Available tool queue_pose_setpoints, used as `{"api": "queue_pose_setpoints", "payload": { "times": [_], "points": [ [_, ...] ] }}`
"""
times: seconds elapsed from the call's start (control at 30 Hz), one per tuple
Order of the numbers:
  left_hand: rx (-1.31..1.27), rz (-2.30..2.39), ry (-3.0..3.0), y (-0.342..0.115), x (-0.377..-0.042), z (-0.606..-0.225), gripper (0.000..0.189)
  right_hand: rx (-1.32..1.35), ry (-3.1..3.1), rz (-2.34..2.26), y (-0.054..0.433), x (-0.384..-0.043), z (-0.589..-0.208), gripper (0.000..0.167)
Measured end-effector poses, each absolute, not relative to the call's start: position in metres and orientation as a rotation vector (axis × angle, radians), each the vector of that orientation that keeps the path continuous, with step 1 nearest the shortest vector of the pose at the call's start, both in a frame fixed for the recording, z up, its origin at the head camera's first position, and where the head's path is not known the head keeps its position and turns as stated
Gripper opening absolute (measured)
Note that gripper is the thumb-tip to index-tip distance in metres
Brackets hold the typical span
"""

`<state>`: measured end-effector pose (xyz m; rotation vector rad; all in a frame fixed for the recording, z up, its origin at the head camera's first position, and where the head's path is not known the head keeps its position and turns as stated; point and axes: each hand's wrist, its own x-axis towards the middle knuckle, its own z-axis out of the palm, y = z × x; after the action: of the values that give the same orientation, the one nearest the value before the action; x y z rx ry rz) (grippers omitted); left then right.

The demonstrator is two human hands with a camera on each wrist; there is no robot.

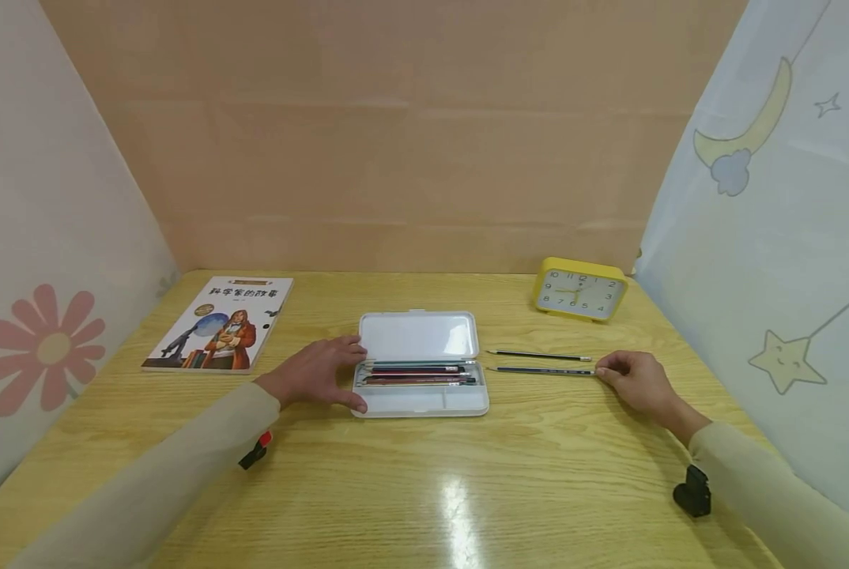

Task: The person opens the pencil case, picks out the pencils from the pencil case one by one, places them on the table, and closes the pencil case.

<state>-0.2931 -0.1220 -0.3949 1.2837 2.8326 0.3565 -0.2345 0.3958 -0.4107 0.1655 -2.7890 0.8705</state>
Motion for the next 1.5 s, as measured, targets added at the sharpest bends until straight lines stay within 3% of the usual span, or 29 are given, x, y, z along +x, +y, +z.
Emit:
{"api": "queue_pose_setpoints", "payload": {
  "times": [1.5],
  "points": [
    [1.28, 0.351, 2.835, -0.122, -0.294, -0.395, 0.095, 0.119, -2.731, 0.948, 0.392, -0.233, -0.399, 0.017]
  ]
}}
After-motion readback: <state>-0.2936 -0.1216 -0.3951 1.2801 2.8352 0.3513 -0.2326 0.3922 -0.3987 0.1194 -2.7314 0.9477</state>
